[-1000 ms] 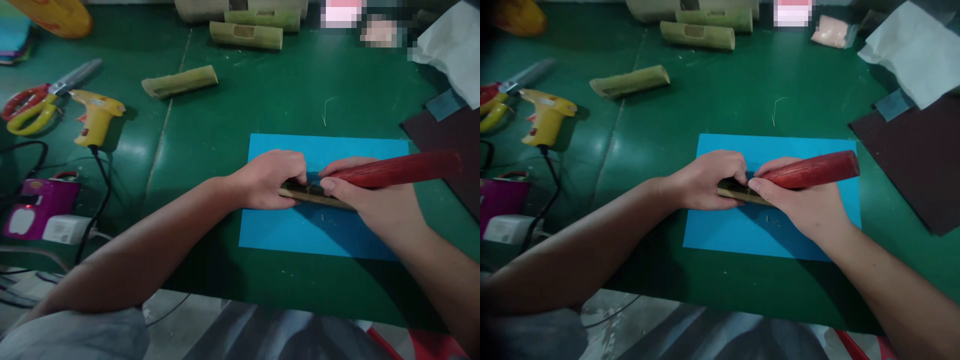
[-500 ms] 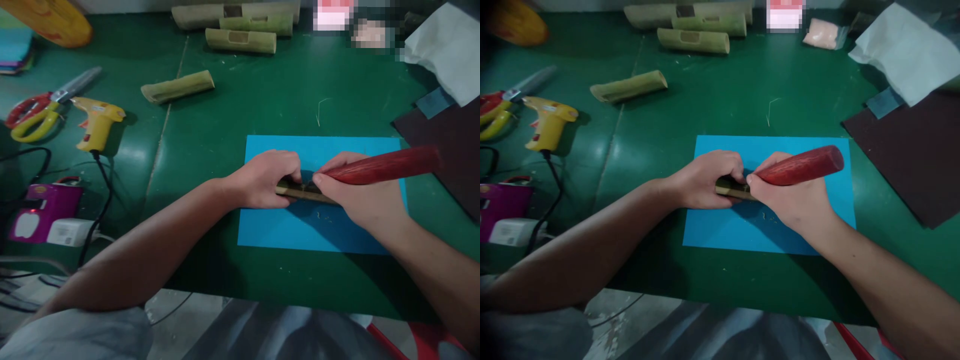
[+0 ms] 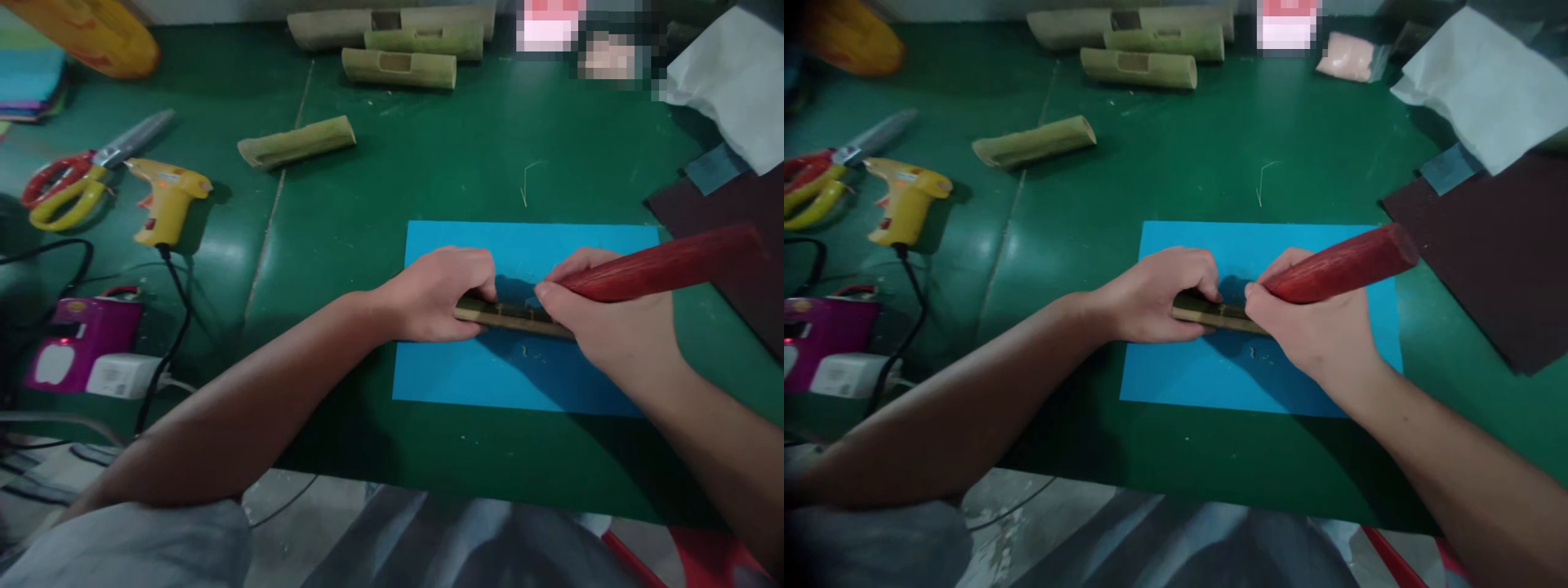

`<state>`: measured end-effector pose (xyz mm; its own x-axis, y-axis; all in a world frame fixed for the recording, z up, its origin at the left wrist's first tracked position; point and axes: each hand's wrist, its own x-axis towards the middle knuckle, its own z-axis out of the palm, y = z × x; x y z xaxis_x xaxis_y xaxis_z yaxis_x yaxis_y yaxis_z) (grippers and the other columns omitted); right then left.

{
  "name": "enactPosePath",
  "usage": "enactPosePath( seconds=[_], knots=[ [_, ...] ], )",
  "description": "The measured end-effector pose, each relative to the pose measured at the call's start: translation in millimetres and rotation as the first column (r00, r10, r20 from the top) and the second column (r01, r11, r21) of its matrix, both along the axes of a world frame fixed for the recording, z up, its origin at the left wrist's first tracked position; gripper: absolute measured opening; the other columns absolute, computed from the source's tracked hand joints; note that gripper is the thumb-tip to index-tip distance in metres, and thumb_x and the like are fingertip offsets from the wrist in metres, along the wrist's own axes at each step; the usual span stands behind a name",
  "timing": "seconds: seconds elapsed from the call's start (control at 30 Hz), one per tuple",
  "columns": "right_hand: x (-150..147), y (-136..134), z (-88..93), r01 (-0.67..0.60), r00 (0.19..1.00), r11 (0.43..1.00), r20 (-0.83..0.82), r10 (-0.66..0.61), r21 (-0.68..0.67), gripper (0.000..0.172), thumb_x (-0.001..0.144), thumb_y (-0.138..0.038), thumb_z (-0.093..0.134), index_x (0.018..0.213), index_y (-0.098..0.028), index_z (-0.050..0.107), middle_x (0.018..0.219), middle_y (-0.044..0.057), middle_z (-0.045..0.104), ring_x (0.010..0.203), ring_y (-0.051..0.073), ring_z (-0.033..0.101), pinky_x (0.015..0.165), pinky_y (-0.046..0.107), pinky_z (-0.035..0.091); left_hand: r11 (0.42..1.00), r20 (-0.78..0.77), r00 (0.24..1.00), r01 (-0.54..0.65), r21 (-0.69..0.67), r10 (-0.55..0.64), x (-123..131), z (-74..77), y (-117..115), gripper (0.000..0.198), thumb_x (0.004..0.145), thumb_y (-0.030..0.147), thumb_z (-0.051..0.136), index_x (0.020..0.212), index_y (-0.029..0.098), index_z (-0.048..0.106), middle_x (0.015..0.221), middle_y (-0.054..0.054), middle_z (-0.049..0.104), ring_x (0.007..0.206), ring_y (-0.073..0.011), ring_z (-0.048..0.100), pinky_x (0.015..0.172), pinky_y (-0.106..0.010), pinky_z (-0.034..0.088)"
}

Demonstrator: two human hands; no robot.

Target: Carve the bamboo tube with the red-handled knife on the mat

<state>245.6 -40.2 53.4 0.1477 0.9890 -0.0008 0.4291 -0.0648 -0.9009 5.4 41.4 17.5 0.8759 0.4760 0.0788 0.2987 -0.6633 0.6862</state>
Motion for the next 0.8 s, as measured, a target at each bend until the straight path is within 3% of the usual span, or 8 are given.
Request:
enactPosePath(
  seconds=[0.47, 0.6, 0.67, 0.8],
  knots=[
    [3.3, -5.6, -6.2, 0.006, 1.000, 0.998, -0.003, -0.006, 0.060, 0.024, 0.086, -0.035, 0.085, 0.069, -0.038, 0.070, 0.072, -0.003, 0.077, 0.069, 0.026, 0.076, 0.066, 0.042, 0.066, 0.999, -0.012, 1.000, 0.021, 0.045, -0.020, -0.6, -0.5, 2.8, 0.020, 0.092, 0.023, 0.083, 0.105, 0.023, 0.068, 0.108, -0.005, 0.079, 0.100, -0.0234, 0.072, 0.088, -0.036, 0.049],
    [7.8, -2.6, 0.0, -0.041, 0.999, 0.999, 0.023, 0.041, -0.001, 0.022, 0.085, -0.036, 0.083, 0.067, -0.037, 0.071, 0.073, -0.002, 0.078, 0.071, 0.026, 0.077, 0.069, 0.042, 0.066, 0.993, 0.059, 0.995, 0.073, 0.089, -0.079, -5.2, 2.5, 4.0, 0.028, 0.099, 0.040, 0.088, 0.111, 0.022, 0.071, 0.108, -0.007, 0.080, 0.099, -0.0240, 0.073, 0.090, -0.037, 0.050],
    [12.5, -2.5, 1.8, -0.086, 0.996, 0.996, 0.025, 0.086, -0.028, 0.018, 0.087, -0.040, 0.085, 0.071, -0.036, 0.076, 0.076, -0.001, 0.080, 0.073, 0.026, 0.077, 0.072, 0.042, 0.067, 0.990, 0.065, 0.993, 0.087, 0.108, -0.094, -7.2, 3.6, 4.1, 0.028, 0.104, 0.046, 0.084, 0.114, 0.022, 0.073, 0.108, -0.007, 0.081, 0.100, -0.0242, 0.074, 0.091, -0.037, 0.050],
    [22.9, -6.6, 3.3, -0.106, 0.990, 0.993, 0.092, 0.110, -0.045, 0.018, 0.086, -0.051, 0.096, 0.084, -0.035, 0.088, 0.087, 0.000, 0.084, 0.078, 0.024, 0.077, 0.074, 0.039, 0.066, 0.988, 0.055, 0.994, 0.087, 0.130, -0.095, -7.2, 1.9, 3.1, 0.018, 0.106, 0.039, 0.077, 0.114, 0.023, 0.075, 0.108, -0.008, 0.083, 0.100, -0.0246, 0.075, 0.091, -0.038, 0.050]
  ],
)
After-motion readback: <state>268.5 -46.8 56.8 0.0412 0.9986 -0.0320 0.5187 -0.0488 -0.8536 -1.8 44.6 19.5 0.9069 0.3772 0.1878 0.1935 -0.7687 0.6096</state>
